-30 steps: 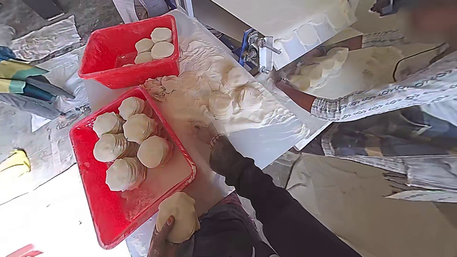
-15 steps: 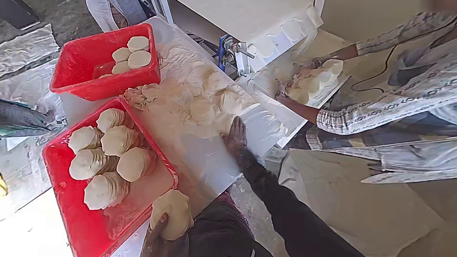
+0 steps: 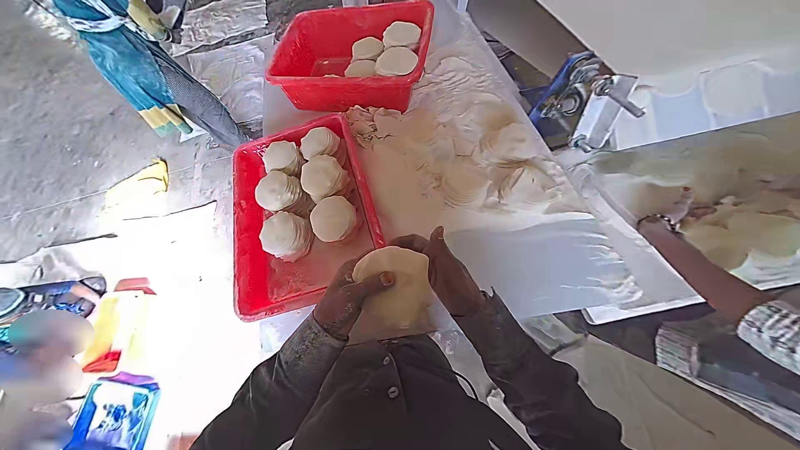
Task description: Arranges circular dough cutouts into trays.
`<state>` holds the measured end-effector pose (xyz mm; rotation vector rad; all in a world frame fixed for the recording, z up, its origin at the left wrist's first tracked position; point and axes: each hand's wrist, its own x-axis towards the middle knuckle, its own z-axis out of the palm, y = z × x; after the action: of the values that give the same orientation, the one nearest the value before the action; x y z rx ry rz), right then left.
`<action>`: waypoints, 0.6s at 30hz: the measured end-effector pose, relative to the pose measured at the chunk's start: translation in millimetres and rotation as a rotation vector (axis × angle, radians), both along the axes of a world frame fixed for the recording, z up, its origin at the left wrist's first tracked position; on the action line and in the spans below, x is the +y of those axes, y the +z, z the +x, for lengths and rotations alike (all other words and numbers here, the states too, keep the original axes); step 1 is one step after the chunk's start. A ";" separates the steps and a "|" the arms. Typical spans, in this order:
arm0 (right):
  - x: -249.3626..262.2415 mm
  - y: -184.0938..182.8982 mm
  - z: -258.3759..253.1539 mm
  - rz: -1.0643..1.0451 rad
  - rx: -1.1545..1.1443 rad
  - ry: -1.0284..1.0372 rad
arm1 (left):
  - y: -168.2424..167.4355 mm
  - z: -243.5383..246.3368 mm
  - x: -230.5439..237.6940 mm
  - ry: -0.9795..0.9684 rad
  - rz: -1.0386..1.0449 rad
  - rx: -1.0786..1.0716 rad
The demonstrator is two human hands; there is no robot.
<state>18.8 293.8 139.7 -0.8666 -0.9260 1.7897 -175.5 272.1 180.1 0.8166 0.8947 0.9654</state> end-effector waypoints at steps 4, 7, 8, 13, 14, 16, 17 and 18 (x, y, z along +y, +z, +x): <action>-15.0 -5.5 -31.1 -0.301 0.164 0.046 | -12.2 -25.6 12.8 0.041 0.077 0.252; -7.5 -14.9 -52.1 -0.245 -0.030 0.115 | -31.8 -54.1 10.0 0.120 -0.062 0.393; -2.5 -13.9 -60.4 -0.219 -0.120 0.148 | -37.9 -63.7 8.7 0.130 -0.105 0.411; 35.2 -15.1 -96.6 -0.047 -0.479 0.339 | -53.2 -99.5 13.2 0.182 -0.174 0.376; 43.2 -14.8 -102.9 -0.062 -0.510 0.370 | -56.5 -104.0 16.5 0.191 -0.182 0.359; 56.8 -19.0 -114.9 -0.119 -0.518 0.425 | -64.8 -111.8 23.9 0.206 -0.224 0.314; 60.6 -25.0 -121.2 -0.122 -0.532 0.438 | -68.7 -115.9 26.8 0.207 -0.251 0.301; 62.1 -32.0 -127.9 -0.109 -0.564 0.433 | -72.5 -121.0 29.1 0.195 -0.279 0.300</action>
<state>-109.2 355.9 107.8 -1.3619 -1.4739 2.0076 -296.5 301.2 107.6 0.6508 1.3558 0.8719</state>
